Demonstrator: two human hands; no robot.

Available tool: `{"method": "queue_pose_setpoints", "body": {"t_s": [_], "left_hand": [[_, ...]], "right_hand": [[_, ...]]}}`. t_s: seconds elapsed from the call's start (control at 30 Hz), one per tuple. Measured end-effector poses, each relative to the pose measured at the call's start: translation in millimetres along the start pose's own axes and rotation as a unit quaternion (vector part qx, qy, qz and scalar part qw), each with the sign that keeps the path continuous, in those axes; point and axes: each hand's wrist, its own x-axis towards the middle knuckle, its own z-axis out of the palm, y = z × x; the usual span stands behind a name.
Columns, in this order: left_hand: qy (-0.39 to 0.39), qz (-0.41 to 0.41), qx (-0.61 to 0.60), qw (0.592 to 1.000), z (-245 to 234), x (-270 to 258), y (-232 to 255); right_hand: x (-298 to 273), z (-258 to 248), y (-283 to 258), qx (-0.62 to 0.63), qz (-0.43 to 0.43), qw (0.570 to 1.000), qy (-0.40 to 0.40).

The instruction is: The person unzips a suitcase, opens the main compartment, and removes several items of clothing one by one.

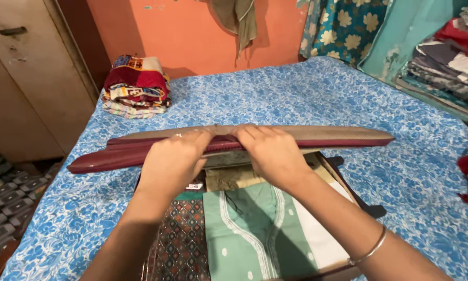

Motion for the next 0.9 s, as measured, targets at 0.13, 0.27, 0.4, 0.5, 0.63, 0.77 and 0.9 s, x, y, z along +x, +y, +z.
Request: {"method": "queue_pose_setpoints", "body": {"t_s": [0.13, 0.27, 0.4, 0.5, 0.63, 0.77, 0.9], "left_hand": [[-0.003, -0.031, -0.011, 0.999, 6.8, 22.2, -15.8], [-0.033, -0.073, 0.011, 0.997, 14.1, 44.7, -31.1], [-0.009, -0.072, 0.014, 0.997, 18.1, 61.4, -42.4], [-0.01, -0.073, 0.031, 0.997, 21.9, 75.2, -52.5], [-0.007, -0.078, 0.046, 0.996, 29.1, 88.1, -65.1], [0.013, -0.076, 0.052, 0.996, 35.8, 101.7, -76.6], [0.014, -0.084, 0.048, 0.995, 41.3, 114.3, -87.1]], "right_hand": [[23.0, 2.7, 15.3, 0.001, 0.012, 1.0, -0.024], [45.3, 5.3, 32.4, 0.008, 0.005, 1.0, -0.028], [62.6, 10.2, 46.1, 0.005, -0.017, 1.0, 0.001], [73.9, 15.3, 54.5, -0.002, -0.003, 1.0, -0.003], [88.7, 24.0, 68.1, -0.004, -0.009, 1.0, -0.003], [104.5, 33.2, 80.9, -0.017, 0.0, 1.0, -0.009], [118.5, 41.1, 94.2, -0.016, 0.006, 1.0, -0.014]]}}
